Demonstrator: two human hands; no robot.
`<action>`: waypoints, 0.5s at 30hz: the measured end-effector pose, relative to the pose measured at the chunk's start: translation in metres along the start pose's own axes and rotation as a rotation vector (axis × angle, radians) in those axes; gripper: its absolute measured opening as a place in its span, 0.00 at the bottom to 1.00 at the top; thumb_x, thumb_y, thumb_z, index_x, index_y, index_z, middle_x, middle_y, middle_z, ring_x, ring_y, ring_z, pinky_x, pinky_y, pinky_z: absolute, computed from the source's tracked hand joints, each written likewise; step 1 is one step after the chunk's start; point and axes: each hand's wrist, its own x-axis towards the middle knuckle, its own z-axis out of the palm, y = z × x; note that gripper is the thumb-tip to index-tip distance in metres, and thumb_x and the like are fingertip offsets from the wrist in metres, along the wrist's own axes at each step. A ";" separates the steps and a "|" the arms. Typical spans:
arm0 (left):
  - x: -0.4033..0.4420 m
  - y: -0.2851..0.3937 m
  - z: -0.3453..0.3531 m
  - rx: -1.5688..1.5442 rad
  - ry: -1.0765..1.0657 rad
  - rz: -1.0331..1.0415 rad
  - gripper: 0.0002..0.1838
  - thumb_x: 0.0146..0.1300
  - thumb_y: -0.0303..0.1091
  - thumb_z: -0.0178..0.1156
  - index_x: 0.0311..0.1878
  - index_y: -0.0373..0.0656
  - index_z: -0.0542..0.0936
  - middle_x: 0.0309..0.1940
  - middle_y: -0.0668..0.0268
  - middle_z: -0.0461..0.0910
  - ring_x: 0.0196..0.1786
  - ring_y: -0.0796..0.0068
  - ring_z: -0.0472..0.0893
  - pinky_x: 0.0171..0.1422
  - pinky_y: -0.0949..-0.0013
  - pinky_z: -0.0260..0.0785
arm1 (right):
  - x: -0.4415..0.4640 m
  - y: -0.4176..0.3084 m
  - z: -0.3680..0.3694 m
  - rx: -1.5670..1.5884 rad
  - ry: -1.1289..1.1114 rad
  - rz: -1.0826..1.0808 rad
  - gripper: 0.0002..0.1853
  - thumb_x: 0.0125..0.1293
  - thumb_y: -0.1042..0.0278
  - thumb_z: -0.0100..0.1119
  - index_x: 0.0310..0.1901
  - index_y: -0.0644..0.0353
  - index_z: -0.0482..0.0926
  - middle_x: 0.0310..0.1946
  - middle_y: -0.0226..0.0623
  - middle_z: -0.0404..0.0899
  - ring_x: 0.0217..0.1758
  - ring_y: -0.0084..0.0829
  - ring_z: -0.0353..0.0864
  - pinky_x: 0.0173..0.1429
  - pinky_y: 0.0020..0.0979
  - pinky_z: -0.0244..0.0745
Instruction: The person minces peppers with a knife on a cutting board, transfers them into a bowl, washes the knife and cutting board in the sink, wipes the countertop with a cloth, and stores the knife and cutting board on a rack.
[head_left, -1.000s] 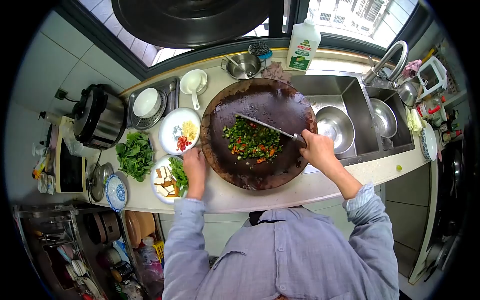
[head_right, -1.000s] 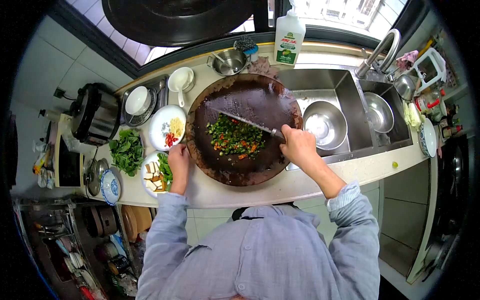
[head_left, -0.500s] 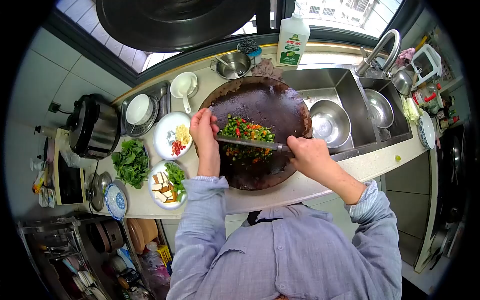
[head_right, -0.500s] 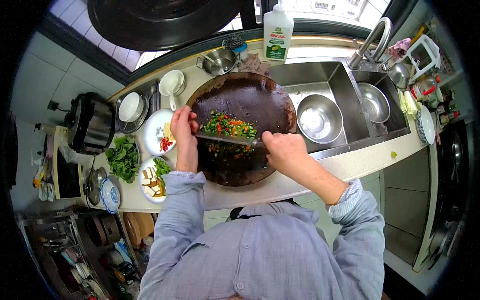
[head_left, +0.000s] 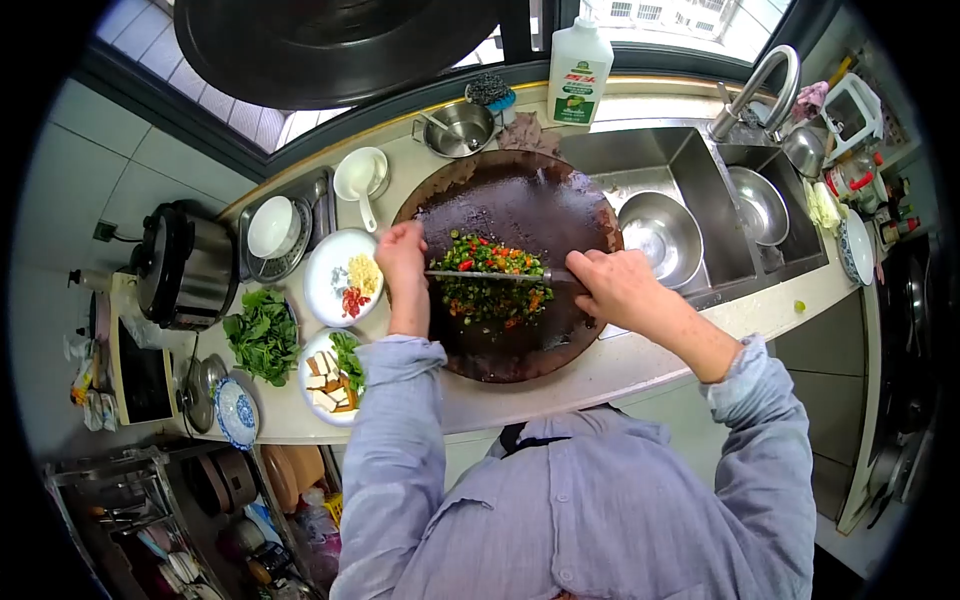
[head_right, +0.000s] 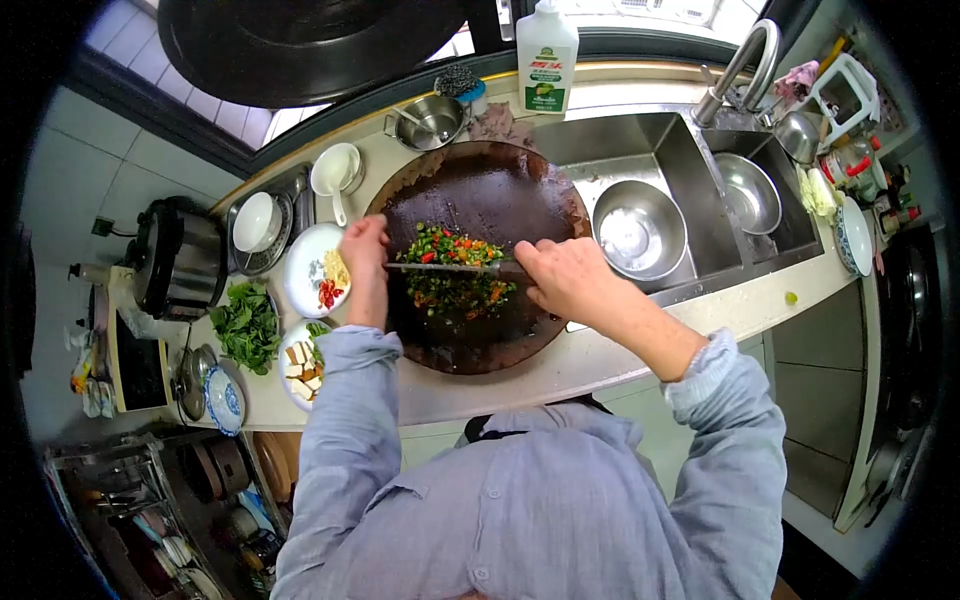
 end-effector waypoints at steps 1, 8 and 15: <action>0.002 -0.004 0.004 0.019 0.026 0.065 0.04 0.55 0.25 0.61 0.32 0.35 0.77 0.17 0.71 0.73 0.19 0.85 0.68 0.21 0.80 0.56 | 0.002 0.002 0.008 -0.005 -0.022 0.029 0.17 0.47 0.64 0.63 0.36 0.58 0.68 0.25 0.41 0.77 0.31 0.45 0.79 0.32 0.44 0.72; -0.006 -0.001 0.013 0.059 0.016 0.130 0.05 0.54 0.27 0.62 0.31 0.37 0.77 0.17 0.71 0.73 0.18 0.84 0.68 0.21 0.81 0.56 | -0.008 0.015 0.032 0.036 0.034 0.043 0.16 0.46 0.64 0.64 0.33 0.59 0.67 0.23 0.41 0.77 0.28 0.44 0.79 0.30 0.43 0.72; -0.018 -0.025 -0.003 0.015 0.043 0.161 0.04 0.55 0.25 0.61 0.31 0.35 0.76 0.18 0.70 0.74 0.19 0.84 0.70 0.23 0.80 0.59 | -0.024 0.001 0.048 -0.012 0.112 0.051 0.13 0.47 0.66 0.62 0.30 0.58 0.68 0.20 0.39 0.76 0.24 0.41 0.79 0.28 0.39 0.74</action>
